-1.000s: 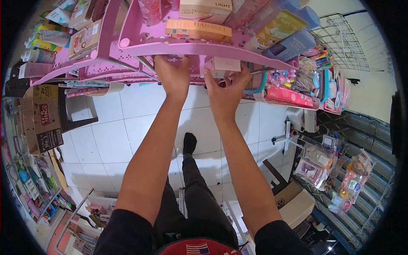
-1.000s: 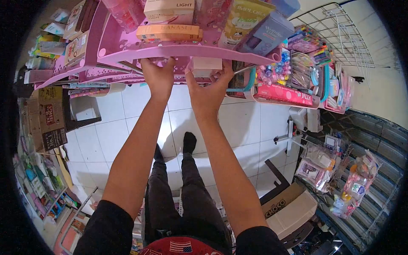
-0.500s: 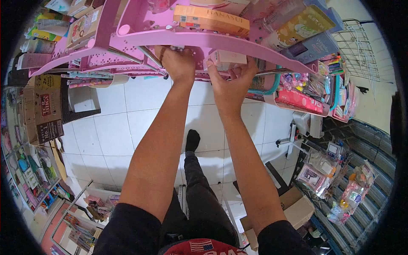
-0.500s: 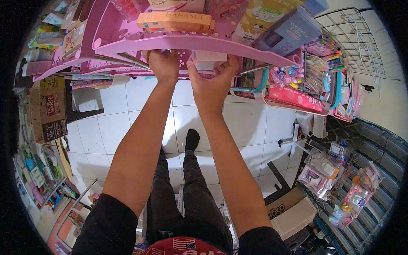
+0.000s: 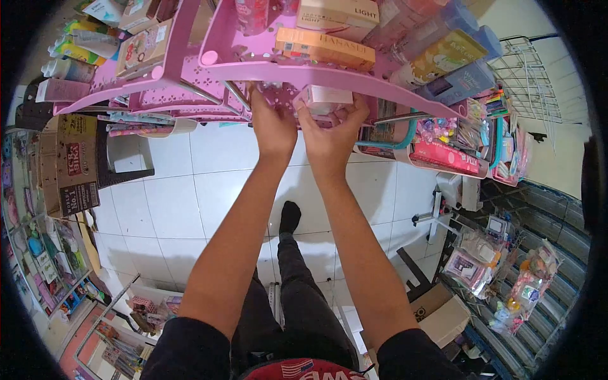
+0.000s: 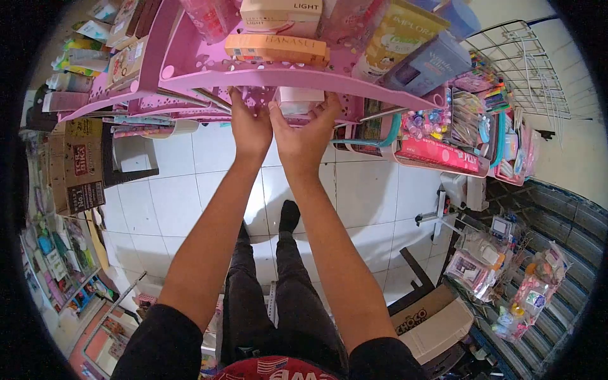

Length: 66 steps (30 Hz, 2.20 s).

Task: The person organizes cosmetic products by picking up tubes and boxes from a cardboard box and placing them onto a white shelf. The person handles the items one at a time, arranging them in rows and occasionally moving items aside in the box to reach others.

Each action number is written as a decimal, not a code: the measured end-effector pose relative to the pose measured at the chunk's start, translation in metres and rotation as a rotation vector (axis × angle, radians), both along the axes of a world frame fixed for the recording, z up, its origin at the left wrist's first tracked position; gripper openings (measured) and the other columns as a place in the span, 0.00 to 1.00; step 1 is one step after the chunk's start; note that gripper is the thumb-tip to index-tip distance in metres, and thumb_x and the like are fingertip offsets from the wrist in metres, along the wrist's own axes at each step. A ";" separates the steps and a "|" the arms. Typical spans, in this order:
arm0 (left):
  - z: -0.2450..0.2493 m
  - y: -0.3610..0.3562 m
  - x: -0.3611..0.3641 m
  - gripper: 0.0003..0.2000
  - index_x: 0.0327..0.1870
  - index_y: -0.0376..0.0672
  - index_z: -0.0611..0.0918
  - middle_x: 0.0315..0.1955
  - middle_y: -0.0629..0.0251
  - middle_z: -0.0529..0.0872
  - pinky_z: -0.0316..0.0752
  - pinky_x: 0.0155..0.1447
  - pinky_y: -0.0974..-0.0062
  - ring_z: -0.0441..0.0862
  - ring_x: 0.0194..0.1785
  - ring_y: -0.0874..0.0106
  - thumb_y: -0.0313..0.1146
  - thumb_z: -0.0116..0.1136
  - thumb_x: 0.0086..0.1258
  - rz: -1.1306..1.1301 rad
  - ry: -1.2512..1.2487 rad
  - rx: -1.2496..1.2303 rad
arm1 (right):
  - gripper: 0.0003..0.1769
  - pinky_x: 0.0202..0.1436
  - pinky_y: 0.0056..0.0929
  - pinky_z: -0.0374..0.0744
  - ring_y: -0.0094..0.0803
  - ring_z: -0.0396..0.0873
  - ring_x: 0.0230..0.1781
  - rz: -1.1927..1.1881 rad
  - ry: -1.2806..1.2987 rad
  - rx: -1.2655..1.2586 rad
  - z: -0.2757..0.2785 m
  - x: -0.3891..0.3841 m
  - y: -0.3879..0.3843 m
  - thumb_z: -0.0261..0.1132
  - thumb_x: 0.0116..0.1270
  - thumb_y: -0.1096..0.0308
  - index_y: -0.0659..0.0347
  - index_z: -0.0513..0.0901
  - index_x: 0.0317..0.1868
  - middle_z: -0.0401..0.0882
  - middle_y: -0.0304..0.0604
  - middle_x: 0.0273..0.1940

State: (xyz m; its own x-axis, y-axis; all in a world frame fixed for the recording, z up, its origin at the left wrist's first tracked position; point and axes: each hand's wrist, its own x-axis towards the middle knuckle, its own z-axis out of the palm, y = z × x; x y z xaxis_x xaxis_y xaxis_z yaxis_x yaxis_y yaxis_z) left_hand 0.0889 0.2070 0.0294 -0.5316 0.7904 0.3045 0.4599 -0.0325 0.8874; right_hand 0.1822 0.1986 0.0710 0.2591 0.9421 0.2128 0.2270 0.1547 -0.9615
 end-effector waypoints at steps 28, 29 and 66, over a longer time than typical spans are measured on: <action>0.049 -0.247 -0.129 0.13 0.63 0.36 0.76 0.56 0.60 0.83 0.76 0.64 0.73 0.82 0.58 0.72 0.23 0.53 0.80 -0.029 -0.371 -0.432 | 0.50 0.67 0.37 0.77 0.39 0.76 0.62 0.056 0.075 -0.109 -0.056 -0.087 0.013 0.78 0.55 0.81 0.63 0.56 0.73 0.70 0.52 0.65; 0.050 -0.250 -0.133 0.14 0.63 0.37 0.76 0.55 0.60 0.83 0.76 0.63 0.73 0.82 0.57 0.72 0.23 0.53 0.80 -0.029 -0.368 -0.440 | 0.51 0.65 0.36 0.77 0.39 0.76 0.61 0.045 0.052 -0.124 -0.064 -0.085 0.013 0.80 0.56 0.78 0.60 0.57 0.74 0.72 0.51 0.64; 0.303 -0.412 -0.398 0.19 0.64 0.39 0.78 0.55 0.57 0.87 0.72 0.70 0.68 0.82 0.63 0.67 0.27 0.63 0.73 0.049 -0.355 -0.031 | 0.12 0.54 0.24 0.79 0.25 0.81 0.49 0.809 0.118 -0.150 0.239 -0.261 -0.203 0.64 0.75 0.76 0.66 0.78 0.56 0.83 0.41 0.49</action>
